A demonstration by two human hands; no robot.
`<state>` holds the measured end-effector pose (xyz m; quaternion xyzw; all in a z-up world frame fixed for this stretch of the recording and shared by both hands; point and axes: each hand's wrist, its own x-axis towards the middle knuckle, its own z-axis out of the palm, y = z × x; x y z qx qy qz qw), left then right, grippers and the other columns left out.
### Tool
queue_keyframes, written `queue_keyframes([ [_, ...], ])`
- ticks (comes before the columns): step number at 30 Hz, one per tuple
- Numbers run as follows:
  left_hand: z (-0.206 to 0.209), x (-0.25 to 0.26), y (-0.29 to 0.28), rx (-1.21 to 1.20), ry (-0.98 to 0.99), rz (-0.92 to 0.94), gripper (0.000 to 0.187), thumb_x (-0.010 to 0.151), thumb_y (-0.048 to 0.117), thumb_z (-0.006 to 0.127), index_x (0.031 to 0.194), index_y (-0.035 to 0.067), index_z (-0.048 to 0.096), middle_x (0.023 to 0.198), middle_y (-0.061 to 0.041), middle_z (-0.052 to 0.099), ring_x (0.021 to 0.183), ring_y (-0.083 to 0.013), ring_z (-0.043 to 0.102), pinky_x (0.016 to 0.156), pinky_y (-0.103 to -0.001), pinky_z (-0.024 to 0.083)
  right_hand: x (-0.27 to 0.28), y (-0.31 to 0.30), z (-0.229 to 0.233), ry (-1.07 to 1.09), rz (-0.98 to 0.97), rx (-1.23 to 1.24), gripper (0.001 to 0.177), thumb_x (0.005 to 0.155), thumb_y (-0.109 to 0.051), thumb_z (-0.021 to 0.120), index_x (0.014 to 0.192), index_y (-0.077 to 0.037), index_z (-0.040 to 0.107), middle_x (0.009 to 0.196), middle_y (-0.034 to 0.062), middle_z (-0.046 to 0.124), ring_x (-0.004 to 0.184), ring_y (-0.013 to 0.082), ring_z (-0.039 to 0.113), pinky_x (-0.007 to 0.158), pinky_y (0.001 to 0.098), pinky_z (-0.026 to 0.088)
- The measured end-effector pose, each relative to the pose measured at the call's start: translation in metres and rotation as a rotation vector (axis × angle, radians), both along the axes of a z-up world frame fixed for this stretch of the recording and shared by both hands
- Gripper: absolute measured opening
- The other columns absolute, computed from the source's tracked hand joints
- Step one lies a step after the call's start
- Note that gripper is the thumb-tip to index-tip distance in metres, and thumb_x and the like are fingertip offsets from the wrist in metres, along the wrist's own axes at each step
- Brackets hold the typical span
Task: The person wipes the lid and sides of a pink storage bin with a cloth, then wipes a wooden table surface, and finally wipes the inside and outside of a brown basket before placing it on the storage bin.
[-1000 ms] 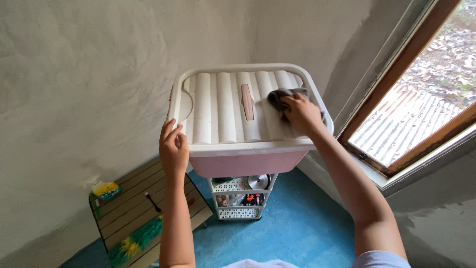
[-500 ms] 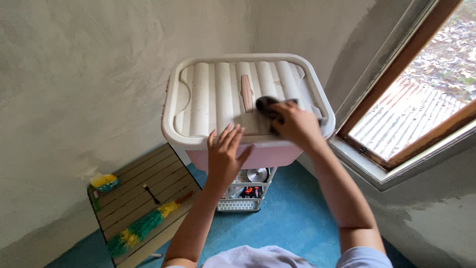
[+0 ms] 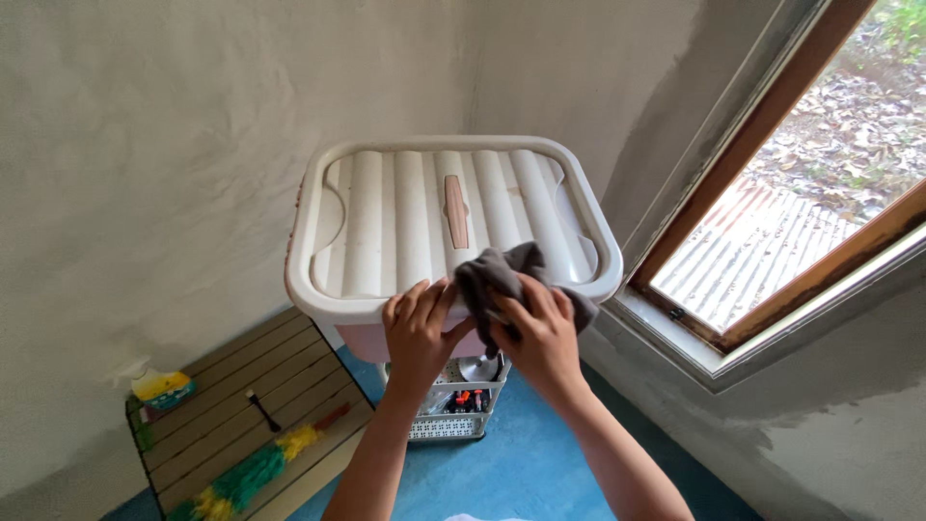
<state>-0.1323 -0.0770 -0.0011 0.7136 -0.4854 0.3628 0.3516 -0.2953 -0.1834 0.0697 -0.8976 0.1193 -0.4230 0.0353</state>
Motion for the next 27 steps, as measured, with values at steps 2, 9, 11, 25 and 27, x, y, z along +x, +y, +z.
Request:
queue_keyframes([
  [2,-0.001,0.0,-0.001,-0.024,-0.05,0.013,0.063,0.084,0.062,0.074,0.124,0.014,0.073,0.12,-0.002,0.074,0.117,-0.0226,0.064,0.104,-0.046,0.039,-0.006,-0.011,-0.008,-0.064,-0.08,0.001,0.04,0.082,-0.024,0.078,0.12,-0.013,0.07,0.134,0.014,0.064,0.125,0.0306,0.061,0.108,0.0501,0.041],
  [9,-0.001,0.001,0.0,0.0,-0.1,0.041,0.064,0.084,0.068,0.074,0.12,0.014,0.074,0.114,0.001,0.075,0.113,-0.0183,0.066,0.104,-0.042,0.039,-0.028,-0.057,-0.031,-0.111,-0.279,0.001,0.036,0.088,-0.026,0.075,0.119,-0.008,0.071,0.134,0.0173,0.065,0.13,0.0332,0.058,0.112,0.0527,0.038],
  [11,0.0,0.0,-0.001,0.006,-0.101,0.041,0.063,0.083,0.068,0.074,0.117,0.015,0.074,0.113,0.001,0.075,0.111,-0.018,0.066,0.103,-0.042,0.038,-0.034,-0.073,-0.035,-0.154,-0.306,0.06,0.034,0.089,-0.023,0.074,0.119,-0.007,0.071,0.137,0.0194,0.064,0.136,0.0359,0.055,0.114,0.0532,0.038],
  [25,-0.005,0.004,-0.006,0.005,-0.092,0.02,0.061,0.082,0.07,0.074,0.108,0.015,0.072,0.11,0.0,0.075,0.107,-0.0177,0.065,0.103,-0.043,0.037,-0.008,-0.196,0.005,0.143,-0.236,0.417,0.04,0.087,-0.023,0.074,0.125,-0.011,0.074,0.138,0.0154,0.065,0.115,0.037,0.068,0.099,0.0441,0.053],
  [27,-0.006,0.003,-0.006,-0.02,-0.089,0.019,0.061,0.084,0.07,0.074,0.11,0.015,0.072,0.111,0.001,0.075,0.109,-0.0174,0.065,0.103,-0.042,0.036,0.002,-0.204,0.011,0.133,-0.189,0.417,0.04,0.088,-0.022,0.071,0.126,-0.01,0.073,0.14,0.0136,0.067,0.115,0.0354,0.068,0.099,0.043,0.053],
])
